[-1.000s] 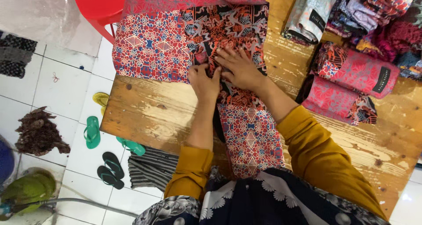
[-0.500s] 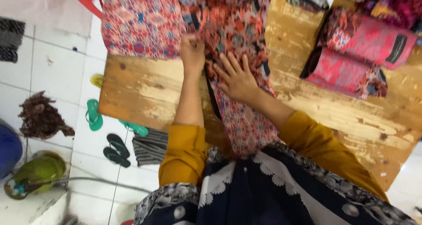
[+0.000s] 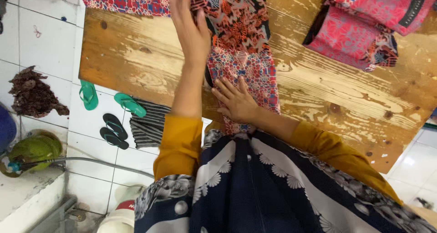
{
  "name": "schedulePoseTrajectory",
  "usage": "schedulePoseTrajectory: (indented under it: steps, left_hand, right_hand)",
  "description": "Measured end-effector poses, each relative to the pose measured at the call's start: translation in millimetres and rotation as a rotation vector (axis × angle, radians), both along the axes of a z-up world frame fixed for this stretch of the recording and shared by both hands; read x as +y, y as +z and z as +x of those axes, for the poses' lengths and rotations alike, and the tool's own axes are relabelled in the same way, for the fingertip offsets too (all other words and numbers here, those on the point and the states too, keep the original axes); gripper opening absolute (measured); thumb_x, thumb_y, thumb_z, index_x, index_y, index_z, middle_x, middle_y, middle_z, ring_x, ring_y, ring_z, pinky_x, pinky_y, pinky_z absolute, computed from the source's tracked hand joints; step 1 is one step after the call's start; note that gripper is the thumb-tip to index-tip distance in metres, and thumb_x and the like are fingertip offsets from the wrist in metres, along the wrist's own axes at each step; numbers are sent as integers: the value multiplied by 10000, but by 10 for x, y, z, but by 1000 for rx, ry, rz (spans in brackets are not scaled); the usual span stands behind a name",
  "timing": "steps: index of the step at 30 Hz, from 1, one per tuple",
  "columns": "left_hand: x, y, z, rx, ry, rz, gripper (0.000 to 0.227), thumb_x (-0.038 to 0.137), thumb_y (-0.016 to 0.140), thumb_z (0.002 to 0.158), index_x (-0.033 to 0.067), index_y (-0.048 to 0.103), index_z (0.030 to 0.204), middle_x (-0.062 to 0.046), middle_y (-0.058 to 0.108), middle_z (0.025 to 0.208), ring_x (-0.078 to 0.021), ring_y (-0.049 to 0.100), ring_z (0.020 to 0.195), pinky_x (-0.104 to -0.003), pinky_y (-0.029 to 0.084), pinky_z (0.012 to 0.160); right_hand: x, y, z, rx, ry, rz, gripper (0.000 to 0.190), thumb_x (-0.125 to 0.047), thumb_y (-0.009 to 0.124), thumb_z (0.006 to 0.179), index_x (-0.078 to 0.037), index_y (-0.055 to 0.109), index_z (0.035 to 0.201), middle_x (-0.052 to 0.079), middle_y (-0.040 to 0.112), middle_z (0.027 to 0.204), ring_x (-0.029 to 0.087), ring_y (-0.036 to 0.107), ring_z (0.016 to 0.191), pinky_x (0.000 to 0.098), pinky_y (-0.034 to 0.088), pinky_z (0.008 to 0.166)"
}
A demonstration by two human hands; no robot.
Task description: The person folds several patterned fabric items on a wooden table. They smooth each piece, fold it into a compact rectangle, and place it in a stack. The person repeats this process for multiple items.
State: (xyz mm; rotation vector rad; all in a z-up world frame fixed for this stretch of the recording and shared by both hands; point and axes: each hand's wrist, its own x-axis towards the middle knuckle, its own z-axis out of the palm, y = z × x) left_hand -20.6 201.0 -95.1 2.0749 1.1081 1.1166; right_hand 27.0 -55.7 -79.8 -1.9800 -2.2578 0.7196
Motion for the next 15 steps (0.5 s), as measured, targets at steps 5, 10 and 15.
schedulePoseTrajectory:
  steps: [5, 10, 15]
  left_hand:
    - [-1825, 641, -554, 425, -262, -276, 521, 342, 470, 1090, 114, 395, 1552, -231, 218, 1692, -515, 179, 1557, -660, 149, 1234]
    - [-2440, 485, -792, 748, -300, -92, 605, 421, 562, 974, 155, 487, 1512, -200, 372, 1586, -442, 278, 1484, -743, 163, 1135]
    - [-2926, 190, -1232, 59, 63, -309, 508, 265, 673, 956, 62, 491, 1384, -200, 548, 1332, -359, 498, 1221, -513, 381, 1008]
  right_hand:
    - [424, 205, 794, 94, -258, 290, 473, -266, 548, 1119, -137, 417, 1555, 122, 234, 1665, 307, 178, 1567, 586, 200, 1261]
    - [792, 402, 1187, -38, -273, 63, 645, -421, 553, 1051, -154, 376, 1611, 167, 118, 1708, 358, 103, 1583, 772, 43, 1158]
    - [-59, 548, 1004, -51, -223, 284, 683, -460, 499, 1122, -136, 316, 1694, 165, 116, 1769, 374, 103, 1641, 736, 54, 1245]
